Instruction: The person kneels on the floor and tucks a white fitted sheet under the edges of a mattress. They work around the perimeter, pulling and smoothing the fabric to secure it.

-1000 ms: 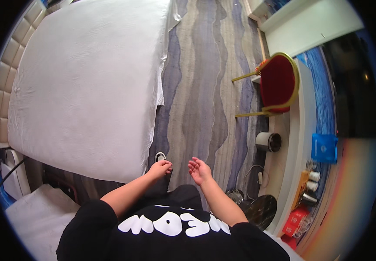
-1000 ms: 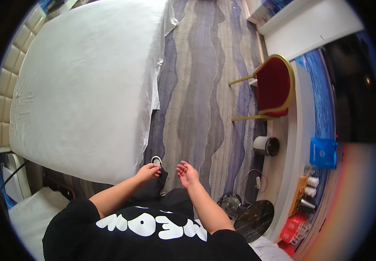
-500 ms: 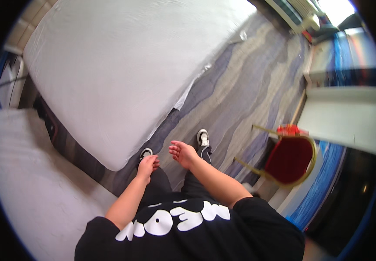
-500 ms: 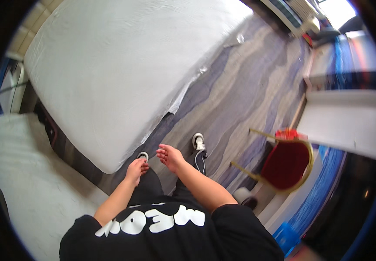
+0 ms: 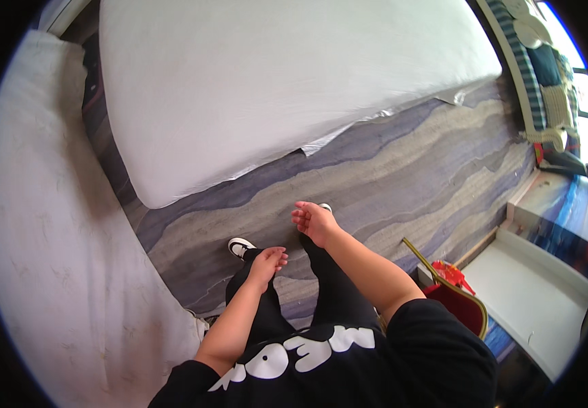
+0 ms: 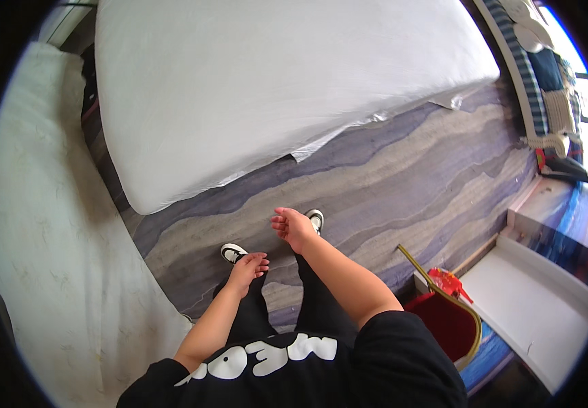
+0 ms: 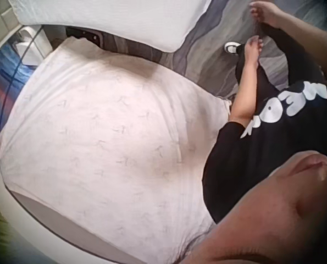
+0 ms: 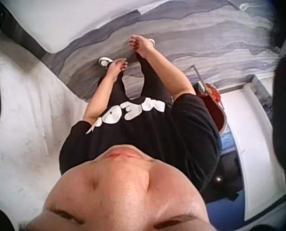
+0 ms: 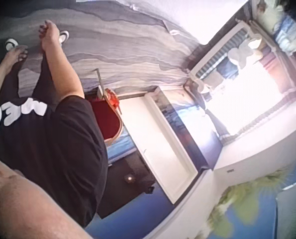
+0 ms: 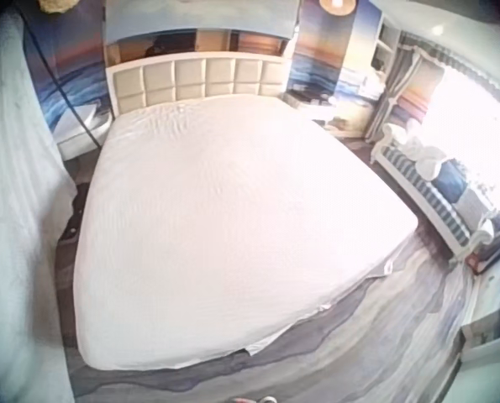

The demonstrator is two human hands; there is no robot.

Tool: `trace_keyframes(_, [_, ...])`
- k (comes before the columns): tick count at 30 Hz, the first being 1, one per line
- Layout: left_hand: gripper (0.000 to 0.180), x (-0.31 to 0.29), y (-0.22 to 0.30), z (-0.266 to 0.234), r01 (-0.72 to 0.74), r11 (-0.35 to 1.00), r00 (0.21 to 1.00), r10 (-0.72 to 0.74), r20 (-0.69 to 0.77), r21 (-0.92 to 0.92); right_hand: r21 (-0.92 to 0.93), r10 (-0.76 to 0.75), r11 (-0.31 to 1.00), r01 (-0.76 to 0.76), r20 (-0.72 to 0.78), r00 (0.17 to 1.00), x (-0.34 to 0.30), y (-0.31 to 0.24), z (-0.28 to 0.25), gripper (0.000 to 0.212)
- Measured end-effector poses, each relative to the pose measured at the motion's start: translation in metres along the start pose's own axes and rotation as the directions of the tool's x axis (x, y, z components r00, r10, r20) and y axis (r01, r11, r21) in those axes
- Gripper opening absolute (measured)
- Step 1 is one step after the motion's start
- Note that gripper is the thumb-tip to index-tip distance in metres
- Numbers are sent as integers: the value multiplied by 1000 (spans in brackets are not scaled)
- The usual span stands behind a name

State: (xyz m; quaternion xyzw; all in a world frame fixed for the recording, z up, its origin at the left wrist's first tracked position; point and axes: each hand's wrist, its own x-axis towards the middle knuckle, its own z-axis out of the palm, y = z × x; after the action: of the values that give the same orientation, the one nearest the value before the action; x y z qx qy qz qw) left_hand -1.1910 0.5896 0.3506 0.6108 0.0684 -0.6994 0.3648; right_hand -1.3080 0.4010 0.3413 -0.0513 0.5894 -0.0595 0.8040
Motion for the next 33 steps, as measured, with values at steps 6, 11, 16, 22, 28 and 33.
trace_keyframes(6, [25,92,29,-79,-254,958,958,230,-173,-131,-211,-114,964,161,221,969,131,14,53,27])
trace_keyframes(11, [27,166,40,-145,-423,841,883,300,-360,-338,-103,-153,974,200,348,925,208,14,97,31])
trace_keyframes(16, [33,248,44,-163,-459,674,880,257,-398,-579,20,-141,989,143,361,922,263,3,117,32])
trace_keyframes(22, [12,334,53,-190,-459,520,889,272,-369,-721,45,-91,996,80,368,925,322,9,126,16])
trace_keyframes(28, [7,294,58,-151,-458,417,883,113,-455,-785,182,-388,905,384,-10,921,316,38,108,5])
trace_keyframes(33, [9,295,68,-158,-474,343,880,192,-434,-811,379,-329,880,285,54,943,330,30,103,14])
